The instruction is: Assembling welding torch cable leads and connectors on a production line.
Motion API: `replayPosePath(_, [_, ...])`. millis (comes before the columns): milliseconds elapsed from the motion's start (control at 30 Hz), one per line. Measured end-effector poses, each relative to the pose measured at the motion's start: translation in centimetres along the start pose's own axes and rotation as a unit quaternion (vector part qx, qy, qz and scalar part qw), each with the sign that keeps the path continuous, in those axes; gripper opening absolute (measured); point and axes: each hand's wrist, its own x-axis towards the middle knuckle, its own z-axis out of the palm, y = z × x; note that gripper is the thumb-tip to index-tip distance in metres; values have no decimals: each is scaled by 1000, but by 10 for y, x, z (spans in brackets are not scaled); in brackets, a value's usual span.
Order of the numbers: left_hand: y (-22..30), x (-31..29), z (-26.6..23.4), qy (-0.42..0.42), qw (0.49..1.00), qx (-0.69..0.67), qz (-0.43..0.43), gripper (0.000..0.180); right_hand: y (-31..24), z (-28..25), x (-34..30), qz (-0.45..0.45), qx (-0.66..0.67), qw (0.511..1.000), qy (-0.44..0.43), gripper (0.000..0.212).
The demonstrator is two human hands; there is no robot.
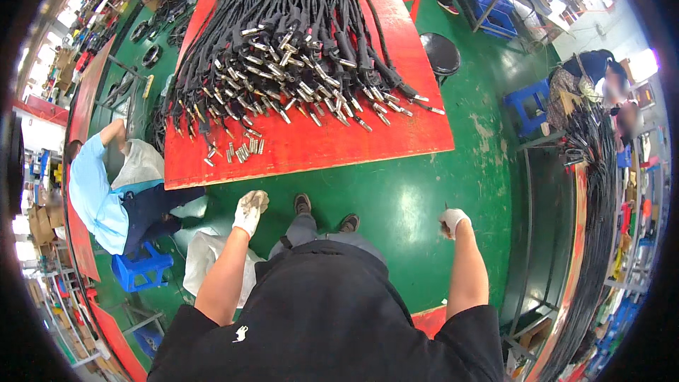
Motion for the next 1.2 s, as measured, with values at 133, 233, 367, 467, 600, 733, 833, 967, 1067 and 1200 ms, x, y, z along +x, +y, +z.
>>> replayPosePath(133, [-5, -10, -7, 23, 998, 52, 11, 32, -187, 50, -79, 104, 507, 854, 52, 38])
replayPosePath(233, [-6, 6, 21, -18, 999, 42, 9, 30, -191, 64, -72, 44, 537, 840, 65, 29])
replayPosePath(367, [-7, 20, 44, -70, 996, 57, 10, 25, -240, 66, -57, -78, 587, 805, 32, 20])
replayPosePath(467, [-5, 33, 56, -121, 992, 35, 27, 17, -306, 51, -64, -91, 412, 901, 101, 31])
replayPosePath(600, [23, 53, 97, -143, 966, 185, 111, 19, -336, 24, -42, -147, 330, 915, 177, 36])
replayPosePath(733, [30, 89, 107, -132, 981, 126, 64, 20, -385, -11, -31, -116, 258, 944, 170, 39])
replayPosePath(833, [58, 109, 131, -149, 974, 138, 101, 18, -397, -26, -17, -65, 217, 961, 161, 42])
replayPosePath(967, [75, 149, 151, -196, 978, -69, 22, 10, -415, -42, -14, -41, 214, 967, 135, 40])
replayPosePath(1067, [97, 148, 179, -180, 983, 3, 23, 10, -415, -47, -14, -58, 191, 965, 168, 39])
replayPosePath(1200, [92, 174, 179, -211, 975, 57, 40, 12, -433, -54, -25, -35, 166, 971, 170, 40])
